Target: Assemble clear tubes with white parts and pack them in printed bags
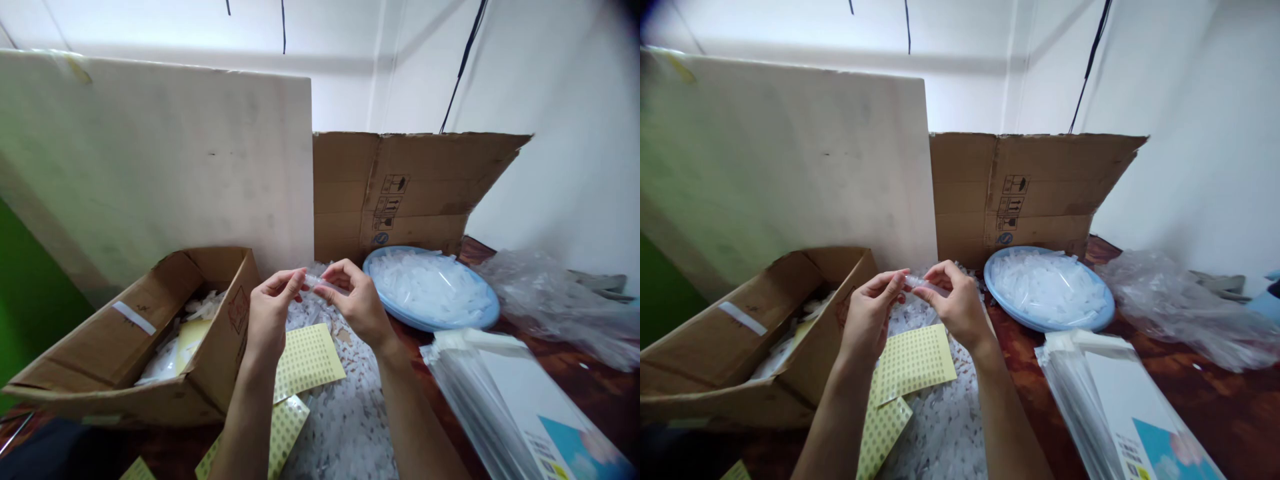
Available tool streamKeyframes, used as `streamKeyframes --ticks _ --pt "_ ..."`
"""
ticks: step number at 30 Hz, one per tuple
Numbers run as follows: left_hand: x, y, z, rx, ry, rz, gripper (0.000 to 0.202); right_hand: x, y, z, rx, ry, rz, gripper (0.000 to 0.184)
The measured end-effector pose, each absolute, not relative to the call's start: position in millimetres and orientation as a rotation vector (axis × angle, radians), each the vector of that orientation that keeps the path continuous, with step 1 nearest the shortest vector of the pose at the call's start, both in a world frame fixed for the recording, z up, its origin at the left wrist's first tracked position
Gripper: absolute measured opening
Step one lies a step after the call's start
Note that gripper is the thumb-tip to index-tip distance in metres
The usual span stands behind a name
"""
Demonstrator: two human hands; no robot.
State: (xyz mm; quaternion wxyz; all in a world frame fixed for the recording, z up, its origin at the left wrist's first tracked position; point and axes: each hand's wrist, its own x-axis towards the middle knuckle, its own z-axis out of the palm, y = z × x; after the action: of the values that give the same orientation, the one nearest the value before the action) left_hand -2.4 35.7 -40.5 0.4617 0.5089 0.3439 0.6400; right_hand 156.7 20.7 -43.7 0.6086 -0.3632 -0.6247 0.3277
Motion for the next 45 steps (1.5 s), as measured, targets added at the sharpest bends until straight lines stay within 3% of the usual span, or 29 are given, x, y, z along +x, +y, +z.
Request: streamKeyframes --ticks 7,12,18,25,29,32,40,45 --pt "-3 34 -40 1.205 0.761 1.505 0.029 152 25 -47 -0.813 -1.38 1.035 0.037" --pt "1 39 -46 1.096 0.792 1.63 0.029 147 27 -50 -0.91 -1.405 0.842 0.038" --pt "3 42 -47 0.96 0.731 1.677 0.029 146 28 -51 -0.908 -1.384 0.733 0.018" --pt "4 44 -48 0.914 0.667 1.705 0.027 139 36 -60 -0.863 -1.25 1.005 0.04" --pt "3 43 -47 0.857 0.586 1.703 0.026 138 33 -59 -0.86 -1.329 0.874 0.036" --pt "2 43 -46 0.866 0.526 1.708 0.024 138 29 -55 -0.875 -1.412 0.805 0.021" --pt "2 42 -45 1.105 0.443 1.693 0.017 135 31 -56 -0.762 -1.223 1.315 0.041" --pt "2 44 -41 0.755 0.316 1.796 0.024 135 34 -59 -0.927 -1.382 0.773 0.014"
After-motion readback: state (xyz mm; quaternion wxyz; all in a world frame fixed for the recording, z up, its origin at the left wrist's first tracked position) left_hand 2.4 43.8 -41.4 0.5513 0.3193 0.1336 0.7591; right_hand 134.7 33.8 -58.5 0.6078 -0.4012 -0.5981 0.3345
